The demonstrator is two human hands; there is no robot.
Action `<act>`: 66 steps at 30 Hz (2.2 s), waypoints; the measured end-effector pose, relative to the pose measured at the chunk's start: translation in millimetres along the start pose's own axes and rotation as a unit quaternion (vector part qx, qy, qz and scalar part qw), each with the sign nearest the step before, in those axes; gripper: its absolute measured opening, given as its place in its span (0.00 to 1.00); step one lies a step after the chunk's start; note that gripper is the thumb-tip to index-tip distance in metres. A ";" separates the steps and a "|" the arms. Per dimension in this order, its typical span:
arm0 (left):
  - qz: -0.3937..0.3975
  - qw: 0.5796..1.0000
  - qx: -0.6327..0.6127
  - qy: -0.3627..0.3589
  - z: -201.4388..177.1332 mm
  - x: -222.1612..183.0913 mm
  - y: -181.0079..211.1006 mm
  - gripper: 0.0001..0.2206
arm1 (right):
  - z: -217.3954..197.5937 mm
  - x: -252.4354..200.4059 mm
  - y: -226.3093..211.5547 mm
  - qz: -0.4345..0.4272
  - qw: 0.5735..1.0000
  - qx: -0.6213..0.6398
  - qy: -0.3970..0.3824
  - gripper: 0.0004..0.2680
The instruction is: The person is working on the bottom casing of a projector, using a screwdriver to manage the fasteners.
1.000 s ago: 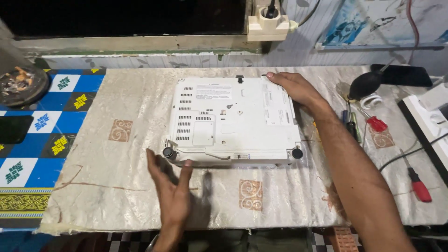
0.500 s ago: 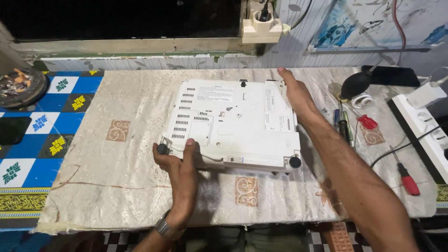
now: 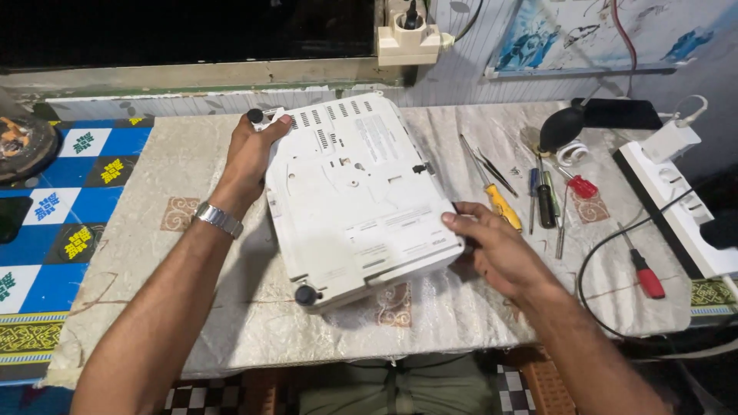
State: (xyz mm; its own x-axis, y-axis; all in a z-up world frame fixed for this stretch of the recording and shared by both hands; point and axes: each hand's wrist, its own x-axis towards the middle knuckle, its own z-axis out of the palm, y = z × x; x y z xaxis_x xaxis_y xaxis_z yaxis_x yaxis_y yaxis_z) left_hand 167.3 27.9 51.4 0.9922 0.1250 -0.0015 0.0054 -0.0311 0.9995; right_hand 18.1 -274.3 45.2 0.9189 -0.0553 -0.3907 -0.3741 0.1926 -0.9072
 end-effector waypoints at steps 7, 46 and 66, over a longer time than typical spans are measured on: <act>-0.056 0.978 0.141 -0.140 25.9 -11.6 43.9 0.39 | -4.9 -10.5 39.3 0.039 0.994 -0.057 -0.090 0.36; -0.057 0.982 0.171 -0.063 -41.0 -64.0 46.2 0.34 | -12.2 130.9 -86.2 -0.255 0.857 -0.444 0.060 0.20; -0.031 0.983 0.009 0.179 23.9 -173.2 -32.3 0.42 | 43.0 166.5 -69.9 -0.044 0.946 -0.312 -0.080 0.21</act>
State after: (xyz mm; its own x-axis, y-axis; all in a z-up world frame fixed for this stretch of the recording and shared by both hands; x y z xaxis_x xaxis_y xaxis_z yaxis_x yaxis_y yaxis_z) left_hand -1.7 -16.5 18.6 0.8823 0.4683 -0.0473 0.0694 -0.0300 0.9971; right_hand 202.7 -254.8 50.3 0.9387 0.1148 -0.3252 -0.2496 -0.4244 -0.8704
